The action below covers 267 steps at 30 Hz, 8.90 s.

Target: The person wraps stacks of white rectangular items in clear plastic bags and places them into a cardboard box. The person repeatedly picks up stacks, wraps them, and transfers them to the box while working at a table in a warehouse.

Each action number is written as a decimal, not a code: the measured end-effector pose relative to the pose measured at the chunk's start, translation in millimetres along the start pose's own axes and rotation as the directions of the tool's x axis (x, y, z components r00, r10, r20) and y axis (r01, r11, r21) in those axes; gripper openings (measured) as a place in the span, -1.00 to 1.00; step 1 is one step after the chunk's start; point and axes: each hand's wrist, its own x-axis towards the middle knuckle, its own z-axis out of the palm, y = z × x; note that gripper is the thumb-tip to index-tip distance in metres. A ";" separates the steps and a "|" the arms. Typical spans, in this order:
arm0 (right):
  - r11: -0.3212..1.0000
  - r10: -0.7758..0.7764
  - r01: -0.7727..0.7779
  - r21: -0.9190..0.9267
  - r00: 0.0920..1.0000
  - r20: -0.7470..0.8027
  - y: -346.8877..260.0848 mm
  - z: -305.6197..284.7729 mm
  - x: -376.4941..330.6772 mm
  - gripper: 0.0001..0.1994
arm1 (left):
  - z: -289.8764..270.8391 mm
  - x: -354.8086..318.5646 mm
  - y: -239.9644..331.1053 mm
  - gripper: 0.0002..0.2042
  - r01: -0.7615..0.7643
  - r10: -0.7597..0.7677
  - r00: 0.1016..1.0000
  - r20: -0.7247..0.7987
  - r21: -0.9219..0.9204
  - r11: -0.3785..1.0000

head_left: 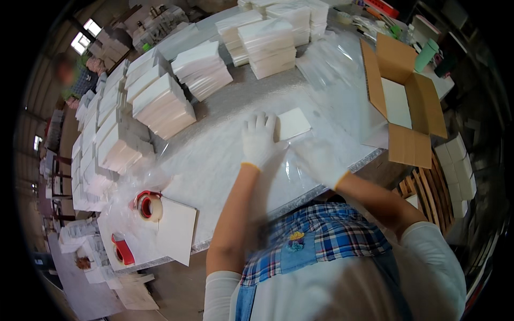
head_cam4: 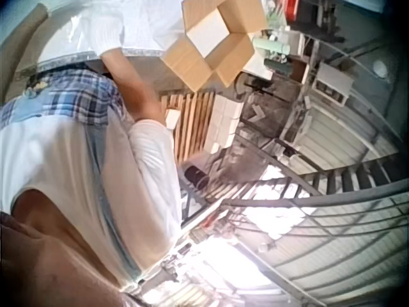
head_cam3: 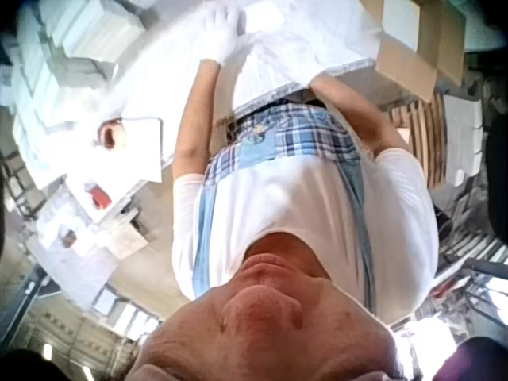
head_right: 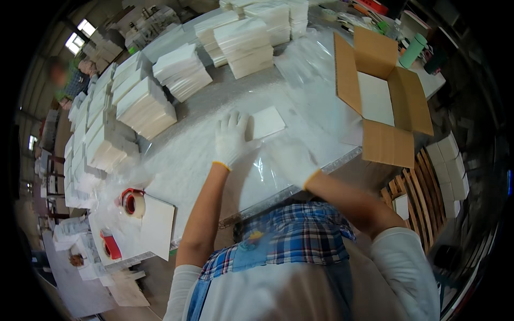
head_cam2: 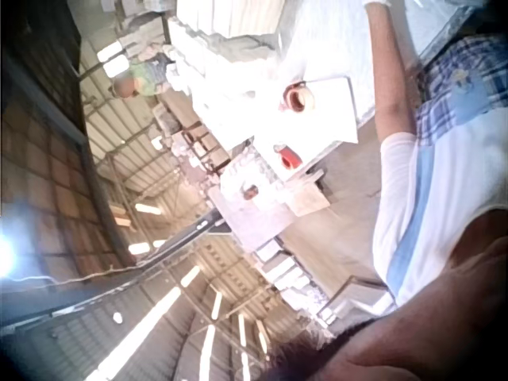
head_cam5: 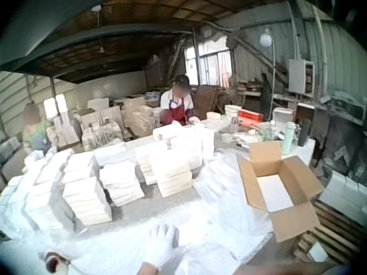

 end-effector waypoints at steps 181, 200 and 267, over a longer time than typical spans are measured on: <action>1.000 -0.004 -0.003 -0.018 0.941 -0.339 58.5 22.9 -3.6 -0.63 | -87.7 65.5 -101.5 -0.66 -0.021 0.145 0.960 -0.240 0.454 0.891; 1.000 -0.009 0.005 -0.013 0.917 -0.400 64.4 21.6 5.4 -0.71 | -163.8 256.9 -233.4 -0.11 0.131 -0.221 0.946 0.239 0.344 0.930; 0.168 0.497 -0.537 0.827 0.770 0.400 71.6 96.3 -140.5 -0.03 | -16.0 45.1 33.0 -0.14 0.037 -0.127 0.871 0.474 0.195 0.980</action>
